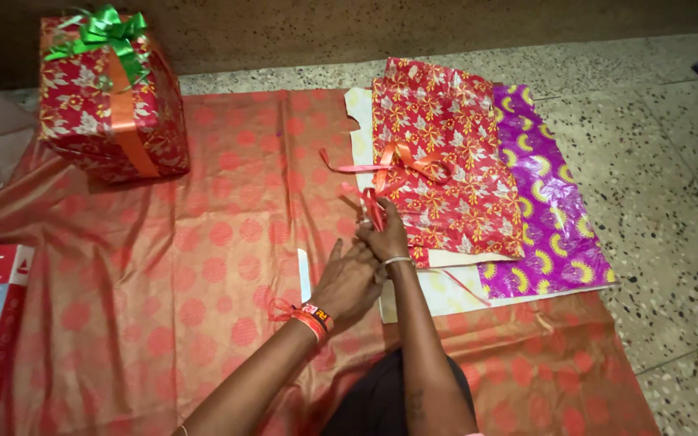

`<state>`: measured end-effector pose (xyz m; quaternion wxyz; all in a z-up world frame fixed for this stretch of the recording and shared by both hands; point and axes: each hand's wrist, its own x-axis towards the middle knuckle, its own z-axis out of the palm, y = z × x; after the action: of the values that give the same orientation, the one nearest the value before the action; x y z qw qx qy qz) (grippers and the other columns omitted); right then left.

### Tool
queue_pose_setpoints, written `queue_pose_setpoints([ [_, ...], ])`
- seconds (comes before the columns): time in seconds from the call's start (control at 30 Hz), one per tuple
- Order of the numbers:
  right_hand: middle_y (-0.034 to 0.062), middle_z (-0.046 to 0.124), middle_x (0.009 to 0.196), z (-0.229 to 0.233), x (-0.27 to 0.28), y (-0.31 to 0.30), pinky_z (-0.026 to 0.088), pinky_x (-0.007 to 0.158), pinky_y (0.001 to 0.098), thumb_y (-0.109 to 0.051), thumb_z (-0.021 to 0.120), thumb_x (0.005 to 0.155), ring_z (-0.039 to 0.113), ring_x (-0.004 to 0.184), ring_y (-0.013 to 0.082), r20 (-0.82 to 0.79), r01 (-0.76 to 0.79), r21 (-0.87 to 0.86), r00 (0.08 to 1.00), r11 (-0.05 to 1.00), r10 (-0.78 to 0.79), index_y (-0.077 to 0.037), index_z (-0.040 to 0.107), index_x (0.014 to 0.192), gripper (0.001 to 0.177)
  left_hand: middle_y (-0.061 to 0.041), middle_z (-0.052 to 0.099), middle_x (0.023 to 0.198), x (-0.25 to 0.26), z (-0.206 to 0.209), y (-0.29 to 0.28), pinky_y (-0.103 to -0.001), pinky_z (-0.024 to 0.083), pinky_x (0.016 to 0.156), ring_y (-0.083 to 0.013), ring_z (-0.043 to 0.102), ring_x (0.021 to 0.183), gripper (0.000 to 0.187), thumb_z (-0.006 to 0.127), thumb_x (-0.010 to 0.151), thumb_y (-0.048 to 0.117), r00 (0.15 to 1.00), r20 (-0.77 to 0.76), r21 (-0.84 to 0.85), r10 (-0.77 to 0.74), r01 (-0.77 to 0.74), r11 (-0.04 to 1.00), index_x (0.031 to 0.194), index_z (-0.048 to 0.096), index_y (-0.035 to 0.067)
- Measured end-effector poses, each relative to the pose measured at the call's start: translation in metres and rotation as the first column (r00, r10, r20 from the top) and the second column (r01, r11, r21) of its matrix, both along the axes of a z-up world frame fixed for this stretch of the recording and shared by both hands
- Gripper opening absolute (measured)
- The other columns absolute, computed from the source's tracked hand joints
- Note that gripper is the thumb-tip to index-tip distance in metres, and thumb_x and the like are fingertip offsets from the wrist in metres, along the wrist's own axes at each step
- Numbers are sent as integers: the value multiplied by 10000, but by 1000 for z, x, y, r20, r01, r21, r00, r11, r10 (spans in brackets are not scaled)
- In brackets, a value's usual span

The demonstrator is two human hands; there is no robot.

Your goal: The person ties a green ribbon into a bow on a red floral-wrapped gift box, secures it with tape, and trims the ribbon ends. They then set the wrapped gift aside and unfold a sheet of red floral wrapping paper.

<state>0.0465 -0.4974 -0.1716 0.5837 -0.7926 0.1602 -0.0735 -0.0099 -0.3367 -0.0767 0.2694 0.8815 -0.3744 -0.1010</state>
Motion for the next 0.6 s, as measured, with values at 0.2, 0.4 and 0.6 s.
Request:
queue_pose_setpoints([
  [0.2,139,748,895,-5,-18,-55,513,475,312,35,693,858,659,609,221,21,199,447,972,872,-233,-6,574,1315,475,-244,419,1533,-25,13,29,-641,232,1135,-415,365,1430,640,751,810,308,985,161,-274,57,-11,962,1393,603,89],
  [0.4,110,725,821,7,-108,-162,498,460,264,116,693,816,646,588,138,76,634,591,571,498,-817,-32,590,1277,495,-251,431,1535,-24,-7,82,-541,299,1158,-398,397,1430,549,733,838,327,980,-11,-153,201,-200,968,1338,630,127],
  [0.6,145,653,1057,24,-156,-161,497,720,399,43,760,762,629,860,249,210,950,137,248,280,-946,17,540,1322,602,-268,463,1495,-23,-31,71,-504,310,1156,-405,406,1417,557,722,828,354,975,-107,-140,197,-211,967,1322,642,110],
])
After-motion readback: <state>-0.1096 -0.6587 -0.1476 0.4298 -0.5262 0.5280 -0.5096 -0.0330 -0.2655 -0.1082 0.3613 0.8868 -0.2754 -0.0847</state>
